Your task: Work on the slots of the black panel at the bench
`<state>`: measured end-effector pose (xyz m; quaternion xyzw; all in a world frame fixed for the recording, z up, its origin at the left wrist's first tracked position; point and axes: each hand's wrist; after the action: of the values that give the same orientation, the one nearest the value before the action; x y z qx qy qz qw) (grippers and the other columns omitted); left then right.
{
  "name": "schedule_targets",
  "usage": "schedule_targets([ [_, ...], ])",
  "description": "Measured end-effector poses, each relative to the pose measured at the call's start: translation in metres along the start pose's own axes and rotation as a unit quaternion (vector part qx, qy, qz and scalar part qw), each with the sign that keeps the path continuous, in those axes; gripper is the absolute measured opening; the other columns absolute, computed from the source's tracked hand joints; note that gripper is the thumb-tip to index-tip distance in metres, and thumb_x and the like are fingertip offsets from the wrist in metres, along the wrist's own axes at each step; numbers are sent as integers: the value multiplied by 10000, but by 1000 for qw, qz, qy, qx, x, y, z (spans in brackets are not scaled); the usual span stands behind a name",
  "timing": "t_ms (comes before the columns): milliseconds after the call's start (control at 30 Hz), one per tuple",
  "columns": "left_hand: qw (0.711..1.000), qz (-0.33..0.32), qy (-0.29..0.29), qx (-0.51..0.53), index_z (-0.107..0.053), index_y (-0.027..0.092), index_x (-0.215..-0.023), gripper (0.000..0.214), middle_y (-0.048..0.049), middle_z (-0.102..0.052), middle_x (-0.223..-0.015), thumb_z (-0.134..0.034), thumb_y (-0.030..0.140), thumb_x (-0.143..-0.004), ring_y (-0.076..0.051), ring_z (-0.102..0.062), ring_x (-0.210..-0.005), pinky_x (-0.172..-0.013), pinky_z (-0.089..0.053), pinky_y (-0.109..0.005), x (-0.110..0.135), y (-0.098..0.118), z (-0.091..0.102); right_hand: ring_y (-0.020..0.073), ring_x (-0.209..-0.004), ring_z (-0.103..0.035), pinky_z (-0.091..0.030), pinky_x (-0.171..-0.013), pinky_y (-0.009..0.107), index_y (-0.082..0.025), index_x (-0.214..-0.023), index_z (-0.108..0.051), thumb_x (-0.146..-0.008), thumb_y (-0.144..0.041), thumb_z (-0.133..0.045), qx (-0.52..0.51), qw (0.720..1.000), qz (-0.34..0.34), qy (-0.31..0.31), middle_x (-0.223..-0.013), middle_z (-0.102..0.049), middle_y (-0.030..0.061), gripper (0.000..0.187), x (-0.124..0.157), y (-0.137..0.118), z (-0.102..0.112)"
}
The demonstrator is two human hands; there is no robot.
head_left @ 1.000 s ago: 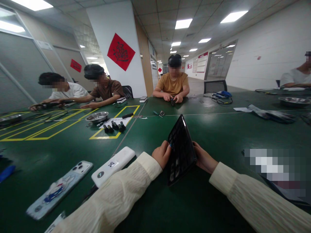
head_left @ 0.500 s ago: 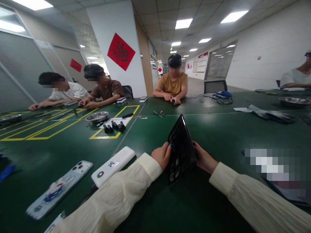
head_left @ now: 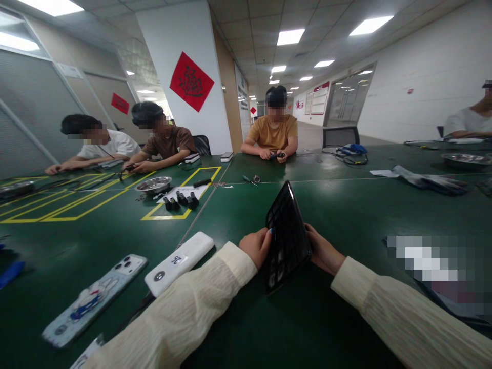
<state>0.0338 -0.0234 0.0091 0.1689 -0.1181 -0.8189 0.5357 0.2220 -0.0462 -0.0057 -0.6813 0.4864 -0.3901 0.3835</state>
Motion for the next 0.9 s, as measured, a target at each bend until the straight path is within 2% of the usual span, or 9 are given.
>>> schedule_targets([
  [233,1000,4,10,3,-482,222,-898,372,-15,-588,-687,-171,425,-901,-168,-579,-661,-554,-308,-246,0,-1,-1,167,-419,-539,-393,-349,280,-264,-1162,-319,-765,-341,-472,-1,1000,6,4,-626,-568,-18,432,-4,4,1],
  [467,1000,-3,-6,-6,-495,233,-847,402,-7,-584,-674,-162,453,-896,-164,-574,-660,-543,-304,-238,-1,-2,2,172,-415,-542,-390,-357,277,-243,-1193,-273,-793,-301,-420,0,1000,2,8,-636,-581,-9,430,0,0,-1],
  [700,999,3,-9,-51,-459,191,-994,353,-47,-608,-710,-169,371,-902,-186,-592,-690,-580,-326,-264,5,4,3,172,-418,-540,-395,-359,283,-248,-1182,-282,-799,-293,-416,8,1000,-2,16,-632,-572,-10,409,1,-3,-4],
  [900,998,4,-16,-64,-464,202,-967,336,-39,-616,-722,-179,369,-902,-177,-595,-695,-574,-327,-254,3,2,2,171,-434,-547,-401,-362,283,-258,-1187,-296,-779,-338,-462,4,1000,5,4,-659,-578,-4,448,-3,3,2],
])
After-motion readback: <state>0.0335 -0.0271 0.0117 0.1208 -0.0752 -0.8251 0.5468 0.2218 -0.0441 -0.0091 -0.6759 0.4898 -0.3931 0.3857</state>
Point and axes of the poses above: each hand's wrist, its own x-axis away from the middle knuckle, its own z-axis out of the back of the hand, y = z × x
